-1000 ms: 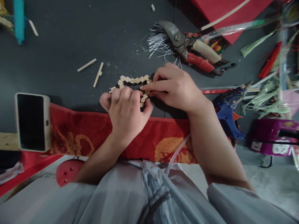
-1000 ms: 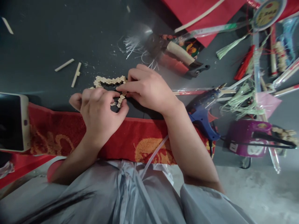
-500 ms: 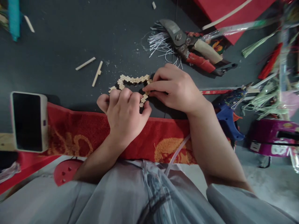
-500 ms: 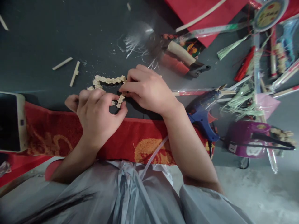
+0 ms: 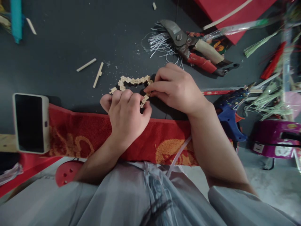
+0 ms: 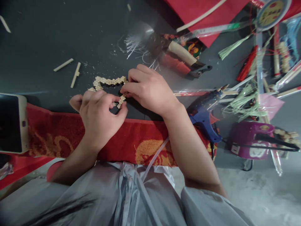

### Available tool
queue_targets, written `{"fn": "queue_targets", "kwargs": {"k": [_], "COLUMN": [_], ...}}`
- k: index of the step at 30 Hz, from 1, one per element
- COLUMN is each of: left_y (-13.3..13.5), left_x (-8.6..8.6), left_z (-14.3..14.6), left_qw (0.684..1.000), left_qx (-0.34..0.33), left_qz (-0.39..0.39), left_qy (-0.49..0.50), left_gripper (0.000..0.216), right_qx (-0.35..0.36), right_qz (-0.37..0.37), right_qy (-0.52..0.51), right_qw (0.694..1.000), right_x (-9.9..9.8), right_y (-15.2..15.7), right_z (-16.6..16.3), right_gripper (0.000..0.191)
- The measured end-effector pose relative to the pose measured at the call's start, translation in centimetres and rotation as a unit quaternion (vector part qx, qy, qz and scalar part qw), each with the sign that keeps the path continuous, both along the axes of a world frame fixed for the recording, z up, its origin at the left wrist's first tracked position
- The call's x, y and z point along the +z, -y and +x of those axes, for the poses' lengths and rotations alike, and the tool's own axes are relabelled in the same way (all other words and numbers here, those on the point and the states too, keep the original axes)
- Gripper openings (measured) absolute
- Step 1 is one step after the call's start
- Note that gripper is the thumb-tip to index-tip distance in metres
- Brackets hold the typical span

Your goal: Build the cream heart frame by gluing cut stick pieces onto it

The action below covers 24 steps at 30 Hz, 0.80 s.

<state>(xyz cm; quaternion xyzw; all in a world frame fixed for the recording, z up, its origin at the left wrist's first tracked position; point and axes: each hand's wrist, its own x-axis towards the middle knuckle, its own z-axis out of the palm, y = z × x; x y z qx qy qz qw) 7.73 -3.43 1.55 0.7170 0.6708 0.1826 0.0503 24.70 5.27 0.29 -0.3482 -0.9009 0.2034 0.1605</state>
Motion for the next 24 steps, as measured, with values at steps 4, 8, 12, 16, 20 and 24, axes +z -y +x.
{"fn": "queue_targets", "kwargs": {"k": [4, 8, 12, 16, 20, 24], "left_y": [0.0, 0.1, 0.5, 0.7, 0.6, 0.5], "left_x": [-0.1, 0.2, 1.5, 2.5, 2.5, 2.4], "left_z": [0.0, -0.1, -0.9, -2.3, -3.2, -3.4], "left_qw": [1.000, 1.000, 1.000, 0.999, 0.998, 0.997], "left_qx": [-0.006, -0.004, 0.008, 0.038, 0.060, 0.060], "left_qz": [0.006, 0.006, -0.009, -0.028, -0.033, -0.052], "left_qy": [-0.021, -0.015, -0.009, -0.016, -0.004, -0.015], "left_gripper": [0.012, 0.009, 0.011, 0.019, 0.019, 0.016], "right_qx": [-0.008, -0.007, -0.001, 0.021, 0.023, 0.035], "right_qz": [-0.012, -0.014, -0.002, 0.042, 0.059, 0.113], "right_qy": [-0.003, -0.013, -0.030, -0.075, -0.078, -0.077], "right_qw": [1.000, 1.000, 1.000, 0.996, 0.995, 0.990], "right_x": [0.1, -0.2, -0.8, -1.3, -1.0, -0.3], "right_y": [0.1, 0.2, 0.1, -0.1, 0.0, 0.4], "right_z": [0.0, 0.1, 0.2, 0.6, 0.8, 0.7], "right_gripper": [0.033, 0.031, 0.029, 0.027, 0.021, 0.023]}}
